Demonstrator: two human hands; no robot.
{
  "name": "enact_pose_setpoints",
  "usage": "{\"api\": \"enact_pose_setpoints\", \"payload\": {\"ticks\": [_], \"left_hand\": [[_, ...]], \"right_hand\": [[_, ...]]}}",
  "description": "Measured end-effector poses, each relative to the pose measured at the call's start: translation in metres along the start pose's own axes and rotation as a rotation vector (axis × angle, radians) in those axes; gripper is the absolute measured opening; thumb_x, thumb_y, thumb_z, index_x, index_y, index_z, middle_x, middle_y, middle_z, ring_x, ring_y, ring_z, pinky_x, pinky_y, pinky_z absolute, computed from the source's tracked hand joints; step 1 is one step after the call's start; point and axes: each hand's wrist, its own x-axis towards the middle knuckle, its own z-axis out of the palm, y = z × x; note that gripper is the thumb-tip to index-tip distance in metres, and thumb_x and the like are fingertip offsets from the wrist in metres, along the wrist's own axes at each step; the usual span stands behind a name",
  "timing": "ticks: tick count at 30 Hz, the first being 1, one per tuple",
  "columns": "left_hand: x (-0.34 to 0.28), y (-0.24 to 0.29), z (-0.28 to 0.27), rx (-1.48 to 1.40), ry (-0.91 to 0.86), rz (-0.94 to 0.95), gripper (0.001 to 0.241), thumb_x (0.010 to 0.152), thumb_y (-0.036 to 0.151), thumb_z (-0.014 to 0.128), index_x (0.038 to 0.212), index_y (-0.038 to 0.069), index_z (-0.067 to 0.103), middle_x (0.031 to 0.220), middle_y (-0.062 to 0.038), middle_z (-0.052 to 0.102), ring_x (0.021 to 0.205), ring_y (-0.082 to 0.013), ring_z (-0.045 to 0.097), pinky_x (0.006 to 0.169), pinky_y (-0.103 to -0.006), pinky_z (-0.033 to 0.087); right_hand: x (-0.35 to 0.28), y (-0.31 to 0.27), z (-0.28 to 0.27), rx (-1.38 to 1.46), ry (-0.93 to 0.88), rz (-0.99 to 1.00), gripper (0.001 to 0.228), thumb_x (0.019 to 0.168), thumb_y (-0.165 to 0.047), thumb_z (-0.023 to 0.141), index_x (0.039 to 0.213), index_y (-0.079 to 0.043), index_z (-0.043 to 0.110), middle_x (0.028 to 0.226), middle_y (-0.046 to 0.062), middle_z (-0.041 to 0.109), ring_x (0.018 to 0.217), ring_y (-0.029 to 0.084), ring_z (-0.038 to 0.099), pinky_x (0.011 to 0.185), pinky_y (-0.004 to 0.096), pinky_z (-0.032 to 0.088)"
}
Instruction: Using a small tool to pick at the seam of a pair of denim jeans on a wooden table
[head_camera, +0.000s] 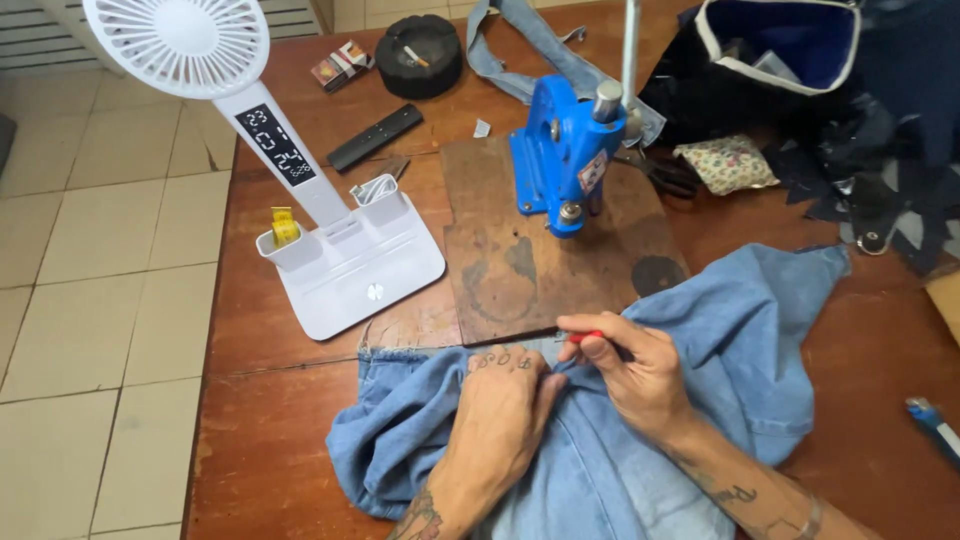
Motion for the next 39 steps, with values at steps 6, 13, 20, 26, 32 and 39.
{"api": "enact_pose_setpoints", "payload": {"ticks": [6,13,20,26,32,39], "left_hand": [[-0.002,0.009,-0.006,-0.131,0.140,0.162,0.022,0.120,0.030,0.081,0.115,0.010,0.075,0.101,-0.012,0.075,0.096,-0.0416,0.070,0.090,-0.0571,0.049],[0.000,0.030,-0.034,-0.090,0.185,0.251,0.029,0.120,0.034,0.081,0.111,0.009,0.071,0.099,-0.013,0.069,0.092,-0.0428,0.065,0.093,-0.0573,0.049],[0.003,0.023,-0.035,-0.271,0.004,0.056,0.027,0.126,0.030,0.064,0.104,0.015,0.070,0.096,-0.008,0.069,0.093,-0.0375,0.066,0.094,-0.0532,0.044],[0.005,0.012,-0.035,-0.385,0.042,0.149,0.018,0.124,0.029,0.071,0.112,0.016,0.073,0.104,-0.003,0.071,0.101,-0.0301,0.066,0.102,-0.0475,0.044],[-0.009,-0.005,-0.017,-0.159,0.112,0.438,0.017,0.123,0.022,0.080,0.114,0.014,0.068,0.097,-0.005,0.063,0.091,-0.0326,0.063,0.096,-0.0519,0.044],[-0.002,-0.004,-0.049,0.074,0.247,0.774,0.028,0.130,0.004,0.055,0.108,0.008,0.073,0.084,-0.002,0.049,0.076,-0.0262,0.051,0.076,-0.0445,0.042]], "right_hand": [[-0.001,0.000,0.002,-0.204,-0.038,-0.112,0.043,0.125,-0.038,0.060,0.142,-0.008,0.085,0.109,0.003,0.094,0.102,0.018,0.090,0.102,0.031,0.070],[-0.002,-0.007,-0.002,-0.123,0.039,-0.007,0.050,0.125,-0.044,0.059,0.124,-0.006,0.091,0.096,0.006,0.081,0.082,0.016,0.072,0.079,0.031,0.055],[-0.013,-0.001,-0.008,0.153,0.056,0.062,0.051,0.127,-0.046,0.059,0.117,-0.005,0.088,0.091,0.005,0.068,0.076,0.012,0.057,0.073,0.028,0.045],[-0.015,0.022,-0.012,0.443,0.069,0.184,0.038,0.126,-0.029,0.061,0.107,-0.002,0.079,0.080,0.003,0.052,0.075,0.013,0.053,0.072,0.028,0.048],[-0.039,0.034,-0.032,0.415,-0.006,0.277,0.041,0.126,-0.031,0.061,0.110,0.000,0.081,0.081,0.005,0.060,0.075,0.013,0.057,0.073,0.028,0.045],[-0.035,0.019,-0.038,0.455,-0.171,0.303,0.040,0.128,-0.033,0.055,0.113,-0.003,0.076,0.103,0.010,0.068,0.083,0.015,0.061,0.082,0.029,0.051]]}}
